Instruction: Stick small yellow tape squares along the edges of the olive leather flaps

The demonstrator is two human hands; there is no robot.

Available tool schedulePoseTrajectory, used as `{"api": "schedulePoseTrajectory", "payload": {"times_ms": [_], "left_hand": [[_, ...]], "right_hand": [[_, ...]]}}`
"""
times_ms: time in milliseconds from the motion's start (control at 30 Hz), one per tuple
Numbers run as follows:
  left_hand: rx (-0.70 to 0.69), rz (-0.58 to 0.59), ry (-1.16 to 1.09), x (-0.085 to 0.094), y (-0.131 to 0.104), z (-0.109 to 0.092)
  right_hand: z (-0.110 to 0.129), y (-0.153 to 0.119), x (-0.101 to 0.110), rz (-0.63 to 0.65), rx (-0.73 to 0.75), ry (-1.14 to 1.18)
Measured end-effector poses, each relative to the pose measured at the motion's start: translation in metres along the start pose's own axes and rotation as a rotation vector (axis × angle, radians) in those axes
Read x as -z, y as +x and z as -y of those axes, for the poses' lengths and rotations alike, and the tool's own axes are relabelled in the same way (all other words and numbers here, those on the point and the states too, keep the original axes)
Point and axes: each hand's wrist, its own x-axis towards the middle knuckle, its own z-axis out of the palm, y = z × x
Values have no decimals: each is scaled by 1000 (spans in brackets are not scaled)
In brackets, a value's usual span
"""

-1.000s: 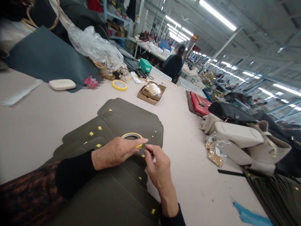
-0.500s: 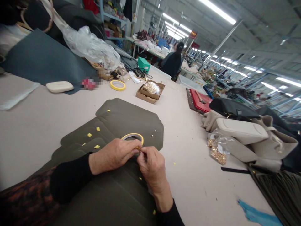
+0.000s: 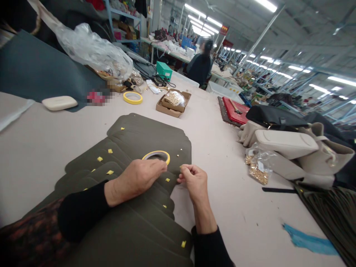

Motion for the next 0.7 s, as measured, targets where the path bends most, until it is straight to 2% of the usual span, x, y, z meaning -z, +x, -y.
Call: {"api": "schedulePoseTrajectory", "payload": {"times_ms": [100, 200, 333, 533, 600, 700], "left_hand": [[42, 113, 87, -6, 3, 9], [66, 177, 87, -7, 5, 12], [82, 215, 2, -4, 3, 8], [67, 218, -56, -4, -1, 7], [61, 222, -50, -4, -1, 8], [58, 229, -37, -4, -2, 8]], "right_hand": [[-9, 5, 10, 33, -25, -39], [-13, 8, 10, 65, -8, -82], [-10, 10, 11, 80, 14, -110], [-3, -3, 17, 260, -31, -313], [-2, -8, 15, 273, 33, -439], [0, -11, 10, 265, 208, -645]]}}
